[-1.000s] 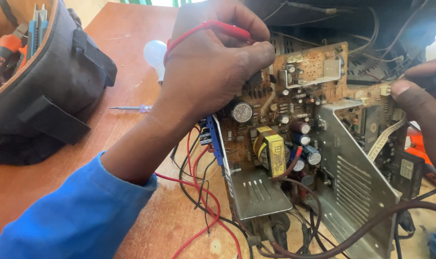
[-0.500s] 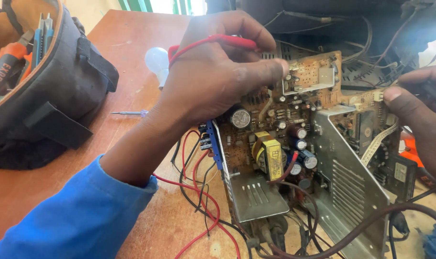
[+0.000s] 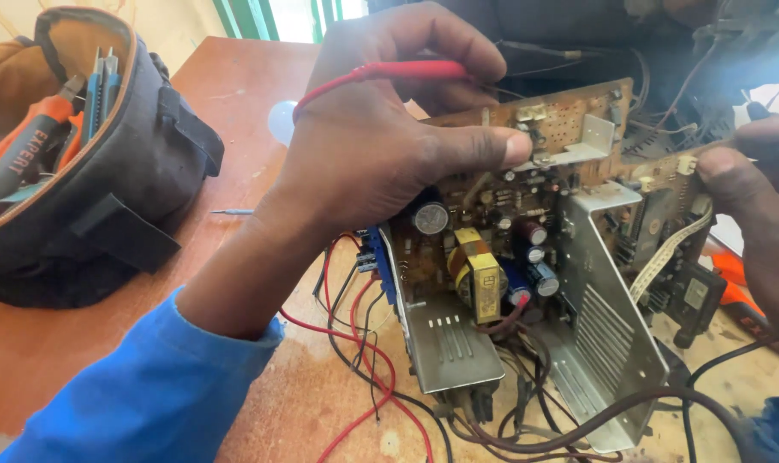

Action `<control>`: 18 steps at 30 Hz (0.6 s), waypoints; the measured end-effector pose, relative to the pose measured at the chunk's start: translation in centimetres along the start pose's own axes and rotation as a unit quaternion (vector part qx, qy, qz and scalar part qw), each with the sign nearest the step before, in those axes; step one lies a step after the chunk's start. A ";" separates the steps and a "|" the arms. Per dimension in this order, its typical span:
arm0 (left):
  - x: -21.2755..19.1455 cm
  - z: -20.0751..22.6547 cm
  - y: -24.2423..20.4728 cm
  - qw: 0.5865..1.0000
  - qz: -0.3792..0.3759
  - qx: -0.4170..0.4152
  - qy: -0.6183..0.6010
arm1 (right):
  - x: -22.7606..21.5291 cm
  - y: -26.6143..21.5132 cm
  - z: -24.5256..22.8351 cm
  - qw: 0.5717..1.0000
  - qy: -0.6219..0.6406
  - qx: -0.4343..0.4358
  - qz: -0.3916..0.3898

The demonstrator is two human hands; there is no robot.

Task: The person uses a multimeter to test various points on a green circuit board. They move the probes across different solder joints and components, then briefly flip the board to test the other side before returning to the original side.

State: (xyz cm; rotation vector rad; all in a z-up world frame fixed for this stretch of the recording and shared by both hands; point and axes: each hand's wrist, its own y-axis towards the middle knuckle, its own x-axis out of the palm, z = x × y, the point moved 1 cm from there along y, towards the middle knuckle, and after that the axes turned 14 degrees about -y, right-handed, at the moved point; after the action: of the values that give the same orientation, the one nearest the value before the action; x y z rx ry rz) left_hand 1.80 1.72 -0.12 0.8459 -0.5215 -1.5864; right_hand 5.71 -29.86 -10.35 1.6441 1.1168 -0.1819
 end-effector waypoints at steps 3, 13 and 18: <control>-0.1 0.6 -0.1 1.000 -0.003 0.017 0.007 | 0.3 0.1 0.0 1.000 0.008 -0.019 0.002; 0.3 0.0 -0.1 0.998 -0.006 -0.020 -0.062 | -0.2 -0.1 -1.1 0.998 -0.054 -0.030 0.009; 0.1 -0.3 0.0 0.999 -0.003 -0.016 -0.035 | 0.2 0.3 -0.5 0.997 -0.041 -0.056 0.015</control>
State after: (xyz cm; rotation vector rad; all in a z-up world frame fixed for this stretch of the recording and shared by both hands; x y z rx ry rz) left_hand 2.02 1.69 -0.33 0.7709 -0.5414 -1.6307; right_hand 5.81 -29.34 -10.07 1.5387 1.0231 -0.1625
